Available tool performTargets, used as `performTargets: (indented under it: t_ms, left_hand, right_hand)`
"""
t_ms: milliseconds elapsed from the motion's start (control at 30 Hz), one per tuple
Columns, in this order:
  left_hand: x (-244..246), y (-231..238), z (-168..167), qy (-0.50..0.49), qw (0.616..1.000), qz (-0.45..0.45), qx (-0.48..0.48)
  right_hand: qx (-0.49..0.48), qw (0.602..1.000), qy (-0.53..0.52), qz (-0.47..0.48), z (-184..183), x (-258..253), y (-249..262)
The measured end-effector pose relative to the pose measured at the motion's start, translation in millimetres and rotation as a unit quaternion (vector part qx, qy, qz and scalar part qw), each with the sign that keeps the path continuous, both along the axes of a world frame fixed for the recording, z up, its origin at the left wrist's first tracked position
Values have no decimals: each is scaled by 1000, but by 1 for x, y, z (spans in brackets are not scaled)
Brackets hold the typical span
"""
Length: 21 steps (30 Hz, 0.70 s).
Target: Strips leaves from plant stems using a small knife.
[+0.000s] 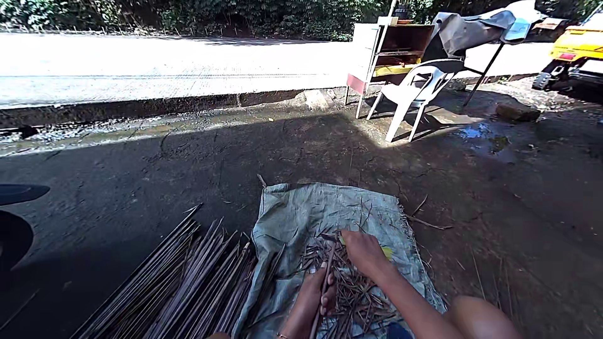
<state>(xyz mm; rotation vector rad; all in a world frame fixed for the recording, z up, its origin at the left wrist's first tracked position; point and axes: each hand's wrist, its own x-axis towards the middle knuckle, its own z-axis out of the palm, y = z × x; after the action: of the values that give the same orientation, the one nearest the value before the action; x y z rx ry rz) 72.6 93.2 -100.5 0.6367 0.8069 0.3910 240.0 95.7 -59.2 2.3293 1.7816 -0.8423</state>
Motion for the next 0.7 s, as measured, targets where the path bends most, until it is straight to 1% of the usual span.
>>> performTargets:
  t_ms: [100,200,267,333,400,433,467,500,567,633,700]
  left_hand:
    - [-3,-4,4,-5,1000,-17,-18]
    - [-5,-5,12,-26,999,-15,-35]
    - [-6,-4,13,-14,999,-8,-37]
    - [-6,-3,12,11,999,7,-38]
    - [-3,-2,10,18,999,15,-35]
    - [-1,-1,10,14,999,11,-29]
    - [0,-1,10,14,1000,9,-22]
    - [1,-1,9,16,1000,8,-18]
    - [2,-2,7,21,1000,8,-11]
    - [3,-2,8,27,1000,1,-5]
    - [2,-5,10,41,999,-3,-2]
  right_hand:
    - [7,1000,-6,-28,-2,19,7]
    - [44,992,-31,-117,-4,36,12]
    - [66,985,-26,-155,1,40,11]
    - [57,991,33,-117,8,26,0]
    - [18,995,94,-24,7,6,-13]
    - [-2,995,95,8,5,-1,-15]
    - [-8,997,78,18,2,-3,-14]
    - [3,998,55,6,-3,0,-10]
    - [28,998,14,-59,-11,16,1]
    - [38,991,-19,-125,-8,34,9]
    - [40,987,-24,-151,-2,42,7]
